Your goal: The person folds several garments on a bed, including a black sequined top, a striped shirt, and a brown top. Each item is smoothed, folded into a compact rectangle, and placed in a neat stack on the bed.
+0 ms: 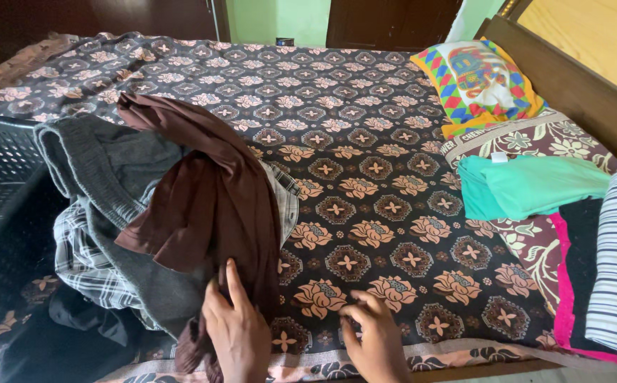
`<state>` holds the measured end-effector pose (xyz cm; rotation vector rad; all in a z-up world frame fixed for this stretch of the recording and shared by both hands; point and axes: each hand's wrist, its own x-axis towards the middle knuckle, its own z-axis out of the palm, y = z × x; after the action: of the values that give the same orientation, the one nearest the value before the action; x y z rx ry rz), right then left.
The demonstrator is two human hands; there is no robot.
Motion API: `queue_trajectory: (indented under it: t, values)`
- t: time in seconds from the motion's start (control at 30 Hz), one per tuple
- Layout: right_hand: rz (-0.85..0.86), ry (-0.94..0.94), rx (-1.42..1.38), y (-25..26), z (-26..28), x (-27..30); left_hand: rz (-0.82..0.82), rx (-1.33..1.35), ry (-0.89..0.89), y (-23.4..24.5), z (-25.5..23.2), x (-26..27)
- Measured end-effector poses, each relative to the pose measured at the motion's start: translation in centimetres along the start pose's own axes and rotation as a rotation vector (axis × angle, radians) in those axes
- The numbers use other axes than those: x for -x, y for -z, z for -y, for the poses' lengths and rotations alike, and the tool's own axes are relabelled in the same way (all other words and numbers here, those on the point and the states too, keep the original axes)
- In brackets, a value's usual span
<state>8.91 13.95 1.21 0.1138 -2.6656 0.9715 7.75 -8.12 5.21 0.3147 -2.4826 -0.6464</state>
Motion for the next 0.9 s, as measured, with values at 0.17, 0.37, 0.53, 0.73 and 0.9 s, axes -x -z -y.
queue_trajectory:
  t: [0.17,0.37,0.53,0.73,0.9]
  values:
    - [0.089,-0.21,-0.408,-0.8,0.9,-0.3,0.455,0.381,0.187,-1.4,-1.0,0.1]
    - [0.095,-0.596,-0.992,-0.1,0.8,-1.3,0.944,1.386,0.136,-3.1,-4.0,3.1]
    - [0.072,-0.864,-1.067,2.3,-1.2,-1.7,1.128,1.457,0.274,-3.6,-5.9,4.3]
    - [-0.363,-0.901,-1.373,4.8,-5.3,-2.6,0.663,0.753,0.033,-3.6,-5.3,2.0]
    - [-0.425,-0.903,-1.328,4.3,-8.2,-2.6,0.62,0.743,-0.104,-3.9,-4.7,1.0]
